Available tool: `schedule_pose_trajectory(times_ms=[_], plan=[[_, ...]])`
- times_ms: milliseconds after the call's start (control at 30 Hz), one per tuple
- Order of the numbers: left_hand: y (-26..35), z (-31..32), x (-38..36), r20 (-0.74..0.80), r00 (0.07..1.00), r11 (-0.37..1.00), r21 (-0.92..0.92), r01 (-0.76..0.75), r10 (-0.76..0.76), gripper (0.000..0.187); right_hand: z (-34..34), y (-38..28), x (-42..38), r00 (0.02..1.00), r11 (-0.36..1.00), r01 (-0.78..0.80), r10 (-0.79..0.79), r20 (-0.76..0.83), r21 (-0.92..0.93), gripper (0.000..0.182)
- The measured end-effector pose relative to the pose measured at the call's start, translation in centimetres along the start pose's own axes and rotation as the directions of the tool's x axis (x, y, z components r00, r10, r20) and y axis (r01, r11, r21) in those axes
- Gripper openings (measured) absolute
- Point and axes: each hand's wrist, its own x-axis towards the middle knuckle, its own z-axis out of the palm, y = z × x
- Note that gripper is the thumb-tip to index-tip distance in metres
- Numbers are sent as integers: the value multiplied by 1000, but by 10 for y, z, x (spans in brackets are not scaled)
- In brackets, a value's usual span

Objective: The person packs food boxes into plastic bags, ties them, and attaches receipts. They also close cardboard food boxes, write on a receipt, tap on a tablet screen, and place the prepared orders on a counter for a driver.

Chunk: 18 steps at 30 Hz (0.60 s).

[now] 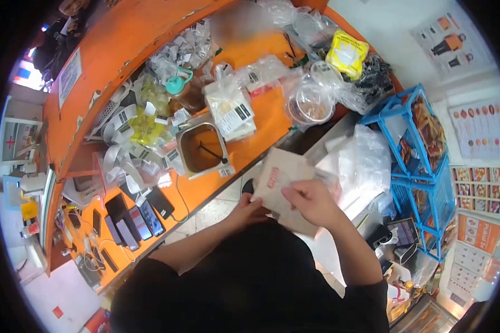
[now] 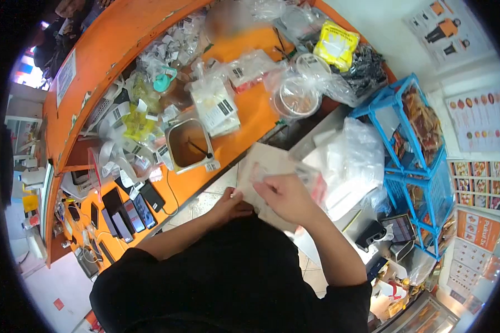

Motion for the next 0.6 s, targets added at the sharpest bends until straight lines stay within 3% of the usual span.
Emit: schedule_pose_trajectory(times_ms=[33, 67, 100, 133, 167, 200, 267, 300, 333, 367, 433, 467, 500, 533, 567, 600], plan=[[10, -4, 7, -92, 994, 997, -52, -59, 54, 41, 3, -8, 18, 998, 999, 33, -31, -59, 20, 40], [13, -8, 20, -84, 995, 996, -63, -60, 54, 41, 8, -3, 40, 998, 1000, 26, -26, -57, 8, 40], [11, -12, 43, -151, 933, 935, -93, -343, 327, 39, 15, 13, 67, 984, 988, 53, -27, -174, 147, 39], [9, -18, 66, -225, 791, 794, -102, -599, 569, 37, 20, 23, 89, 957, 956, 98, -14, -290, 278, 39], [6, -25, 90, -234, 751, 773, 4, -634, 617, 46, 24, 24, 106, 957, 959, 96, -16, -289, 265, 39], [8, -12, 98, -236, 748, 769, -9, -640, 620, 46, 28, 23, 122, 943, 939, 108, 7, -334, 326, 38], [10, 28, 114, -183, 655, 666, -1, -746, 733, 64, 34, 6, 155, 930, 920, 119, 29, -366, 374, 37], [13, 37, 117, -193, 676, 697, 65, -714, 711, 84, 38, -10, 170, 954, 837, 134, 35, -297, 531, 37], [9, 32, 131, -200, 676, 698, 61, -713, 709, 84, 39, -19, 183, 973, 725, 136, 32, -230, 675, 37], [11, 23, 149, -196, 711, 736, 133, -663, 676, 82, 35, -21, 196, 973, 726, 135, 33, -229, 675, 37], [40, 13, 167, -167, 751, 767, 218, -604, 639, 80, 25, -20, 215, 988, 961, 144, -126, -90, 238, 32], [61, 9, 169, -183, 647, 652, 433, -623, 740, 76, 25, -17, 211, 986, 959, 140, -113, -121, 247, 32], [77, 11, 167, -147, 541, 503, 619, -603, 828, 73, 26, -14, 200, 948, 963, 250, -223, -226, 100, 30], [85, 16, 160, -240, 553, 593, 478, -648, 798, 67, 23, -9, 181, 889, 948, 310, -316, -332, -71, 29], [89, 24, 153, -313, 602, 678, 315, -664, 735, 62, 19, 1, 158, 895, 970, 240, -233, -380, -28, 28], [101, 26, 152, -327, 549, 639, 373, -673, 769, 57, 18, 12, 131, 885, 986, 164, -137, -444, 22, 27]])
